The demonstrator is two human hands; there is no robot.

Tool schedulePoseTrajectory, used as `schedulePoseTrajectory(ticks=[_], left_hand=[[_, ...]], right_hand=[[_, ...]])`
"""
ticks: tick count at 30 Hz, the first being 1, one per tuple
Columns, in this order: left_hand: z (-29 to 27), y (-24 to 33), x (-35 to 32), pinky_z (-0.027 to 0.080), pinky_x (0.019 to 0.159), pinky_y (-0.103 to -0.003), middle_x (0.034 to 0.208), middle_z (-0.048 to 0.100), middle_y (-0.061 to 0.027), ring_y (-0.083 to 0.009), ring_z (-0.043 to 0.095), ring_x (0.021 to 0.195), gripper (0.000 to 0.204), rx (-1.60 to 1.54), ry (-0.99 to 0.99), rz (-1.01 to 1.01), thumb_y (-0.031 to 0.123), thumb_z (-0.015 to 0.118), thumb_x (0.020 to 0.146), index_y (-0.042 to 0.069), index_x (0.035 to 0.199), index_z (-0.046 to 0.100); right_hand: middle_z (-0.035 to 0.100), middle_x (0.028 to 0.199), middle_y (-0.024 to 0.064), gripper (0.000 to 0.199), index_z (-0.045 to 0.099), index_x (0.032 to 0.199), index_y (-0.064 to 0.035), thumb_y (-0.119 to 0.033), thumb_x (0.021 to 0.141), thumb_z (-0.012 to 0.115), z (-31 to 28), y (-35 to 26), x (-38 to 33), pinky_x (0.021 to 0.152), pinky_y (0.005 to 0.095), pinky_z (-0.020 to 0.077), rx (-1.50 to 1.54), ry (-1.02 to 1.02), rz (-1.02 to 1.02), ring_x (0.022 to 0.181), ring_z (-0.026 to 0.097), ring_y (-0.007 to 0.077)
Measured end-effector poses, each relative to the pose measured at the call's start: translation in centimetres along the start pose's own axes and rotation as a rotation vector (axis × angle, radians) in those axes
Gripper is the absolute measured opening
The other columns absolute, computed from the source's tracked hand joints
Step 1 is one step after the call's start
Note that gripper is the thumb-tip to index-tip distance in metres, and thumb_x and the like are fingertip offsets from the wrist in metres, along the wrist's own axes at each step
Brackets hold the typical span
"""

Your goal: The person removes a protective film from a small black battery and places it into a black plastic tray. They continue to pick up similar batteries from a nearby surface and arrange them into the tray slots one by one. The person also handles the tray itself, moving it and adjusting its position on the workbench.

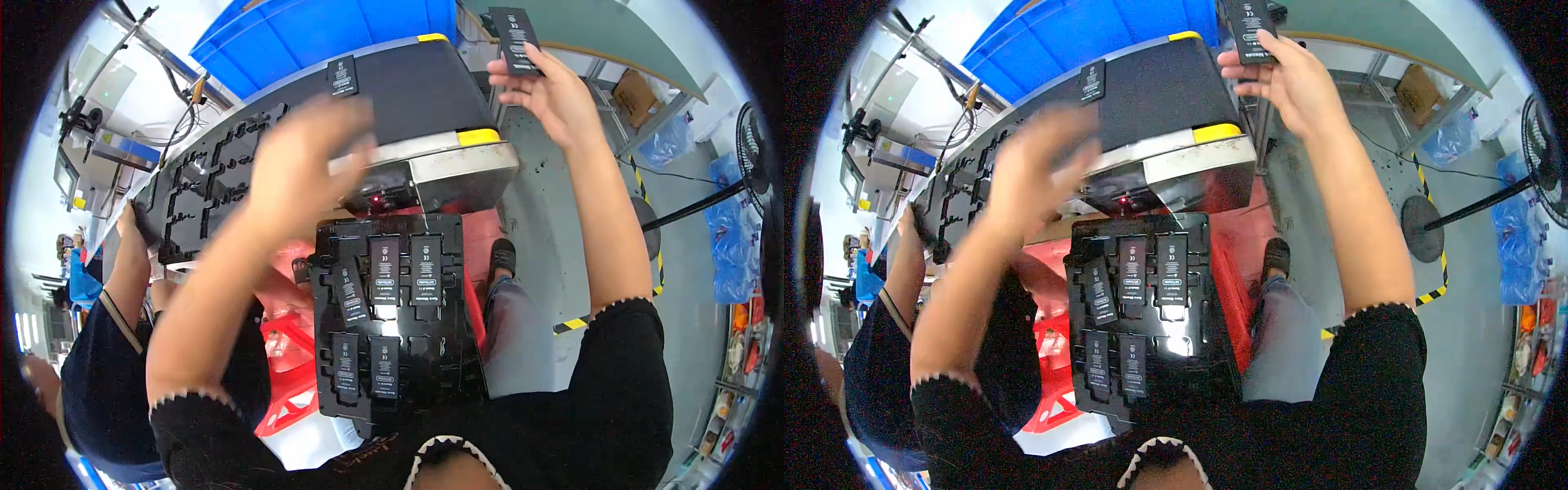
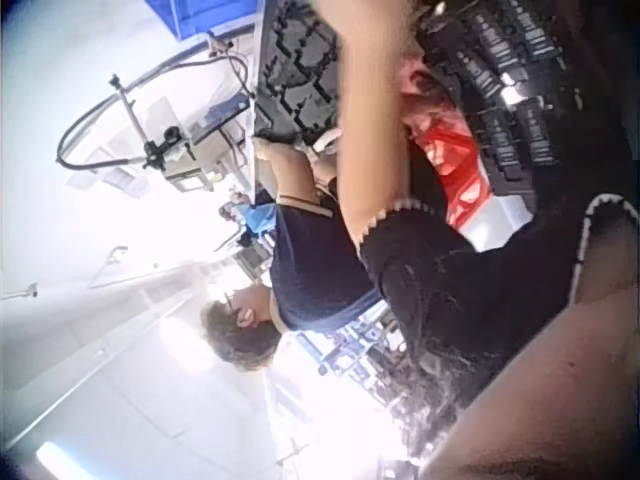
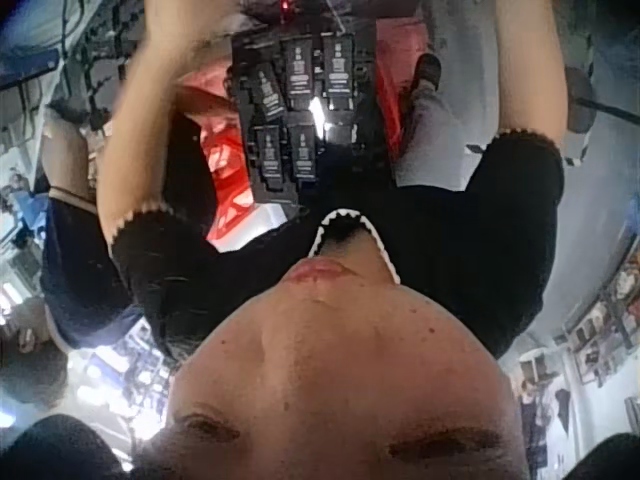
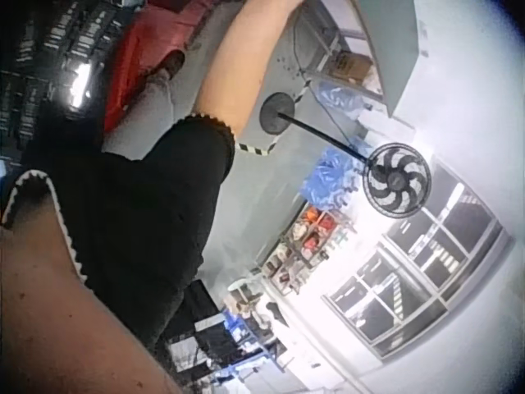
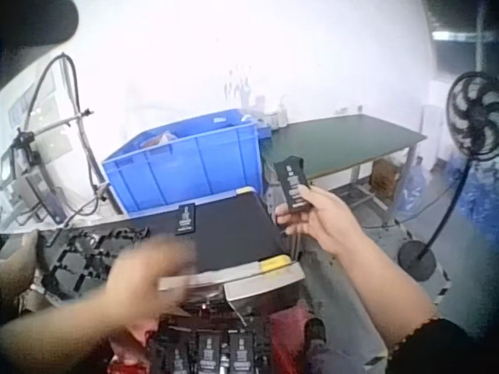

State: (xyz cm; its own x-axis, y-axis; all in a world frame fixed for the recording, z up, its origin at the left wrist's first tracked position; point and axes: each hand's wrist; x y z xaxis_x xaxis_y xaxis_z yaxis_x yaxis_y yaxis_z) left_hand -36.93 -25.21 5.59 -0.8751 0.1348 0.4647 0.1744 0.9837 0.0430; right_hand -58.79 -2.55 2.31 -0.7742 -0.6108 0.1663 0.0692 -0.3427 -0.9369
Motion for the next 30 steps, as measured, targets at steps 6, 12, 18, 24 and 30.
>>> schedulePoseTrajectory(ticks=[6,12,18,24,30], left_hand=[[5.9,-11.5,12.4,0.032,0.107,-0.038,0.136,0.048,-0.0194,-0.0316,0.048,0.123,0.077,-0.156,-0.533,-0.199,0.023,0.077,0.068,0.02,0.138,0.046],[3.3,-5.4,12.8,0.044,0.093,-0.04,0.111,0.058,-0.0242,-0.0353,0.055,0.107,0.086,-0.165,-0.593,-0.311,0.039,0.075,0.064,-0.009,0.13,0.045],[-3.2,3.1,2.2,0.04,0.102,-0.038,0.123,0.048,-0.0228,-0.0307,0.05,0.116,0.084,-0.029,-0.032,0.017,0.04,0.072,0.069,-0.009,0.131,0.044],[-4.7,14.5,-12.5,0.034,0.105,-0.044,0.132,0.044,-0.0211,-0.0382,0.044,0.123,0.091,-0.297,-0.563,0.021,0.02,0.08,0.054,0.003,0.135,0.042],[-2.8,15.9,-19.3,0.035,0.103,-0.044,0.131,0.044,-0.0206,-0.0377,0.044,0.121,0.088,-0.208,-0.396,-0.086,0.021,0.079,0.056,0.0,0.134,0.042]], right_hand=[[0.065,0.09,0.0123,0.03,0.055,0.108,-0.0007,-0.026,0.096,0.046,-0.4,-1.0,-8.6,0.062,0.0296,0.0484,0.288,-0.129,0.147,0.074,0.06,0.0174],[0.06,0.078,0.0116,0.038,0.055,0.104,0.0078,-0.024,0.084,0.059,-0.1,-0.6,-20.1,0.041,0.0238,0.0385,0.034,-0.1,0.479,0.047,0.05,0.0124],[0.065,0.083,0.0061,0.034,0.057,0.111,0.0036,-0.004,0.079,0.069,4.9,1.7,-27.3,0.046,0.0231,0.0468,0.061,-0.289,0.956,0.054,0.06,0.0108],[0.064,0.08,0.0042,0.048,0.047,0.126,0.0033,-0.013,0.086,0.067,10.1,5.4,-32.9,0.052,0.0253,0.0462,-0.261,-0.244,0.62,0.063,0.062,0.0108],[0.062,0.088,0.0144,0.058,0.041,0.132,0.0034,-0.021,0.085,0.064,13.0,4.7,-35.2,0.067,0.0383,0.0485,-1.126,-0.455,0.372,0.073,0.061,0.0322]])
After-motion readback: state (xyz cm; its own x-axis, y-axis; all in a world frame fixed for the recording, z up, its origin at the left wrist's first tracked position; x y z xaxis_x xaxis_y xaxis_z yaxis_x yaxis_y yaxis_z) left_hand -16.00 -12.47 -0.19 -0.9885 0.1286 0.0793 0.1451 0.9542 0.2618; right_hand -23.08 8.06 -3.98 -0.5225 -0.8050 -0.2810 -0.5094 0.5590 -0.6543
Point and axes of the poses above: each hand's wrist, its own x-axis towards the middle knuckle, its own z-axis out of the palm, y = z × x
